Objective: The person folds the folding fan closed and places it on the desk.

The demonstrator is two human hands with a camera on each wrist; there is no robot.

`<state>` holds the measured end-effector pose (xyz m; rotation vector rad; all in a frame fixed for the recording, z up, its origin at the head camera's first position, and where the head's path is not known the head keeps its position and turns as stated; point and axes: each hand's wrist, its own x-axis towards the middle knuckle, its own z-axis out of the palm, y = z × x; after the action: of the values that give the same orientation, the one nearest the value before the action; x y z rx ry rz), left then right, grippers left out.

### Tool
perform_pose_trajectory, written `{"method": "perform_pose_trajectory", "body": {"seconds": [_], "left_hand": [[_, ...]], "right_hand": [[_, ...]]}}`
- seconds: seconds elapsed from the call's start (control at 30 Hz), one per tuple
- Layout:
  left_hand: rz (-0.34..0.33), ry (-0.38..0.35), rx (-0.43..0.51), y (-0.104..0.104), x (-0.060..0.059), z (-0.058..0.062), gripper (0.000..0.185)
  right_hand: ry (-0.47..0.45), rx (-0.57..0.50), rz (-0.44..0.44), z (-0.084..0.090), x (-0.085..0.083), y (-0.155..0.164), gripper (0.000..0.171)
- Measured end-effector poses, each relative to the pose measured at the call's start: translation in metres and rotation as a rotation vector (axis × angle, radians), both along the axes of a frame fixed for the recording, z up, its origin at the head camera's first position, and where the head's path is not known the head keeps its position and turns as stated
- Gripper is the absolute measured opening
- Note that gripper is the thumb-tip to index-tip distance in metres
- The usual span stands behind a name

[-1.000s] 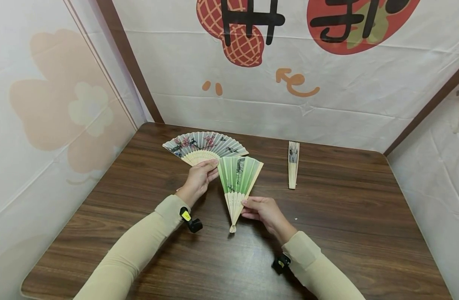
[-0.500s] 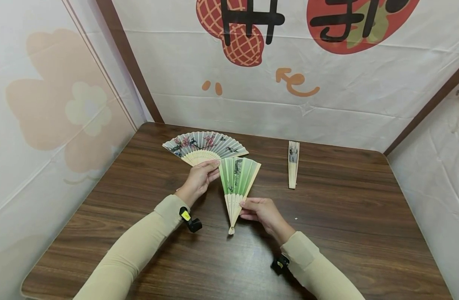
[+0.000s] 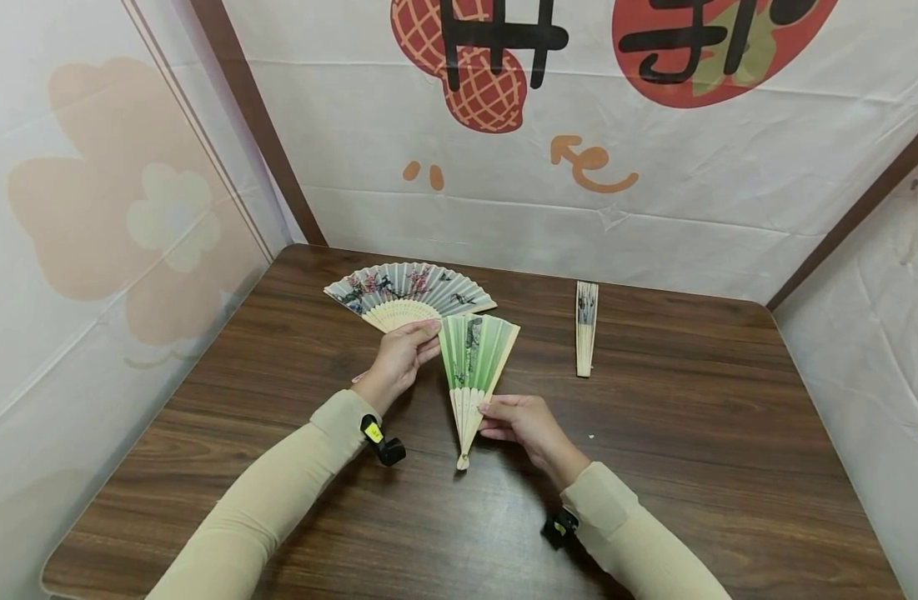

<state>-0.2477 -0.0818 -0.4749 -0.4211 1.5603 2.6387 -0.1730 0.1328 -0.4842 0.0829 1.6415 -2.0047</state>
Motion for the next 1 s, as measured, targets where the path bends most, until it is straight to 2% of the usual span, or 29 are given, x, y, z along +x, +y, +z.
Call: {"method": "perform_pose_trajectory", "body": {"seconds": [0.17,0.33,0.57,1.0], "left_hand": [[-0.007,0.009,-0.015,0.0011,0.0002,0.0010,0.016],[-0.020,0.018,-0.026,0.0012,0.0015,0.0016,0.028],[-0.049,0.012,0.008,0.0009,0.0010,0.0043,0.035],[-0.051,0.019,0.019,0.0028,0.0005,0.0053,0.028]], "right_hand": [[0.002,0.009,0.006,0.0000,0.0003,-0.0014,0.012],[0.001,0.008,0.008,0.0002,0.0012,-0.0023,0.012],[-0.002,0.001,0.005,0.0018,0.0015,-0.0028,0.014],[0.006,-0.003,0.018,0.0008,0.0019,-0.0034,0.017]]}}
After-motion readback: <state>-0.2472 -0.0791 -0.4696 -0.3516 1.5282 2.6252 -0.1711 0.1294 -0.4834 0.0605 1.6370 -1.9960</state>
